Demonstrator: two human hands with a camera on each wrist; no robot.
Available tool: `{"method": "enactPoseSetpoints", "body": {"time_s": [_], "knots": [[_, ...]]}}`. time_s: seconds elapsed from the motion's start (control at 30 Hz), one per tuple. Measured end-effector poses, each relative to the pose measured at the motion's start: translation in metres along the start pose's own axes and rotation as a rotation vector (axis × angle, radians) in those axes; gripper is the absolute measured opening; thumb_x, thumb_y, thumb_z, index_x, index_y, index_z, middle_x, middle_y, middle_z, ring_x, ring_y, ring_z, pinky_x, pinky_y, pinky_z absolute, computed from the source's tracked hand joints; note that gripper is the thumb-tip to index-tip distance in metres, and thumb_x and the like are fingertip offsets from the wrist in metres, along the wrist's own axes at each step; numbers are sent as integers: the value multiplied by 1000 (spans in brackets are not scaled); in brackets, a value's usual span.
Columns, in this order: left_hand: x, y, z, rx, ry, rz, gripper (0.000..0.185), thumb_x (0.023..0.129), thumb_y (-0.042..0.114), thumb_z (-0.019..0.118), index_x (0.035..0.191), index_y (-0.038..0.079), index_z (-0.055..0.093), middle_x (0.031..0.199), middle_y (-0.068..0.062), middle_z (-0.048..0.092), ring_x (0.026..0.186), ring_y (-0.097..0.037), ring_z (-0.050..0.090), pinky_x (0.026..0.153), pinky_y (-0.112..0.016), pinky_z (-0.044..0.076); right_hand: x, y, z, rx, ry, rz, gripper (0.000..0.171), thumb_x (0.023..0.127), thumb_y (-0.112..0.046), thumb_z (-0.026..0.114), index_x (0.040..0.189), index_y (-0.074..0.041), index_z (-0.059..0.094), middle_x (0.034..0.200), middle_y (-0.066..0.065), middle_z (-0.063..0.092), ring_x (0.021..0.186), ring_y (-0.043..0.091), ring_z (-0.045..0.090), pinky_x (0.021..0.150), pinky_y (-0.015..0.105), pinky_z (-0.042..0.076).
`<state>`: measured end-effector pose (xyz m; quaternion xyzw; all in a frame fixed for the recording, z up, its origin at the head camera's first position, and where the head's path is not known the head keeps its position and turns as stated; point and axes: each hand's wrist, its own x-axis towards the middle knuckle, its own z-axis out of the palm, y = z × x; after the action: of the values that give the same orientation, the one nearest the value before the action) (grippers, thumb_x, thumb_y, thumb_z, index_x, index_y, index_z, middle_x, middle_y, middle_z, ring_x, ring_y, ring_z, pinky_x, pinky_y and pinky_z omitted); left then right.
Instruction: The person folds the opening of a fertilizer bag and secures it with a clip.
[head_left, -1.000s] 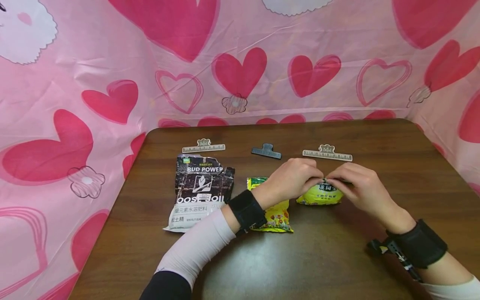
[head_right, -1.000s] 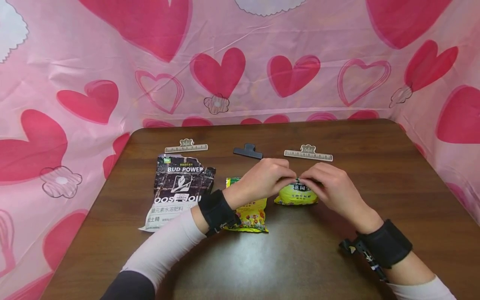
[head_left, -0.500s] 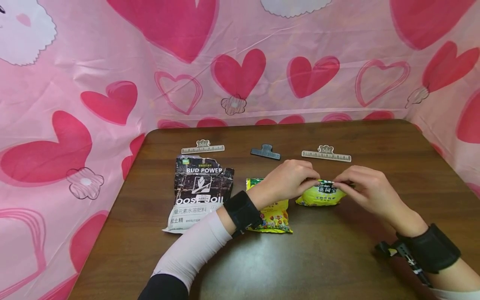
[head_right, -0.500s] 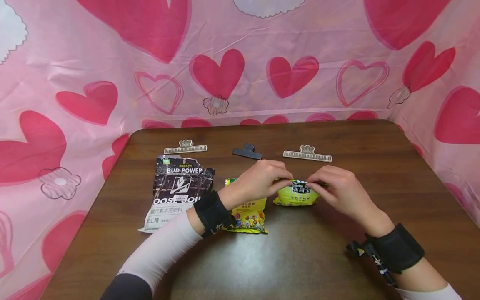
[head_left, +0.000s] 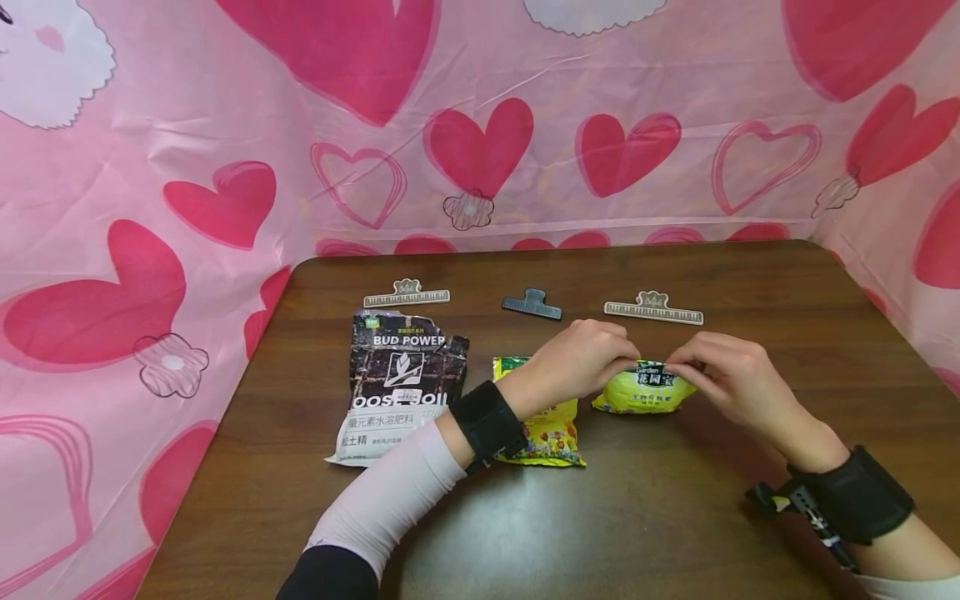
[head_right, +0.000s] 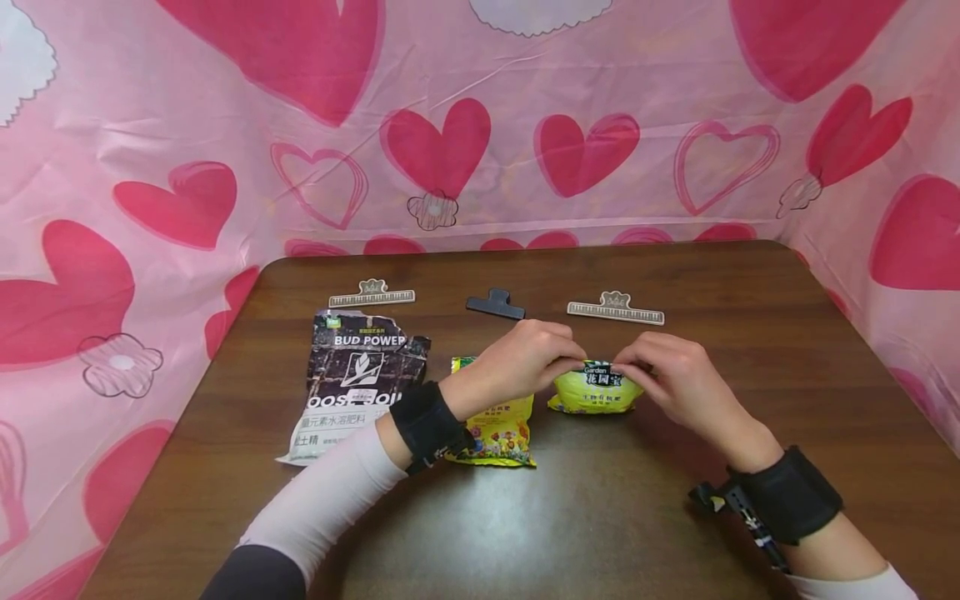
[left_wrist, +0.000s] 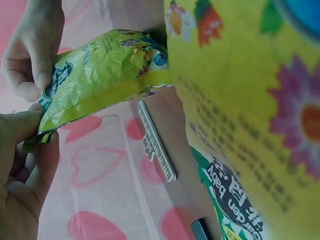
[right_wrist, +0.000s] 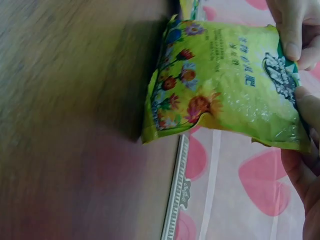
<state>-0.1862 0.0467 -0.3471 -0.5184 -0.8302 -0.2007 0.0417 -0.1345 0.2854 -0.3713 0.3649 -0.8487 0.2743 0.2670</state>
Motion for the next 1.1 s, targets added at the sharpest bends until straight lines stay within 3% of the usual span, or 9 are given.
{"method": "enactPoseSetpoints", "body": {"time_s": [0.2, 0.4, 0.63, 1.1], "knots": [[-3, -3, 1, -59, 30, -8, 20, 97, 25, 64, 108, 15, 76, 97, 5, 70, 87, -2, 62, 80, -10, 47, -4, 1, -3, -17, -7, 36, 34, 65, 6, 84, 90, -14, 75, 83, -7, 69, 78, -6, 53, 69, 10, 44], [-8, -7, -1, -79, 40, -5, 21, 96, 27, 66, 109, 15, 76, 98, 5, 71, 87, -3, 63, 79, -10, 46, -10, 4, -8, -15, 7, 34, 34, 66, 5, 85, 92, -14, 75, 84, -7, 69, 79, -6, 55, 73, 9, 44], [-13, -12, -3, -72, 50, -11, 20, 96, 26, 65, 109, 16, 76, 101, 5, 73, 90, -4, 66, 83, -12, 48, -17, 6, -14, -31, 11, 76, 46, 58, 12, 84, 94, -16, 76, 84, -8, 69, 80, -7, 56, 74, 8, 45], [-16, -14, -3, -76, 77, -11, 19, 97, 22, 64, 107, 13, 77, 98, 2, 75, 88, -6, 69, 79, -15, 51, -17, 4, -15, -89, -29, 154, 34, 63, 10, 85, 87, -12, 75, 81, -5, 71, 78, -14, 55, 69, 5, 45]]}}
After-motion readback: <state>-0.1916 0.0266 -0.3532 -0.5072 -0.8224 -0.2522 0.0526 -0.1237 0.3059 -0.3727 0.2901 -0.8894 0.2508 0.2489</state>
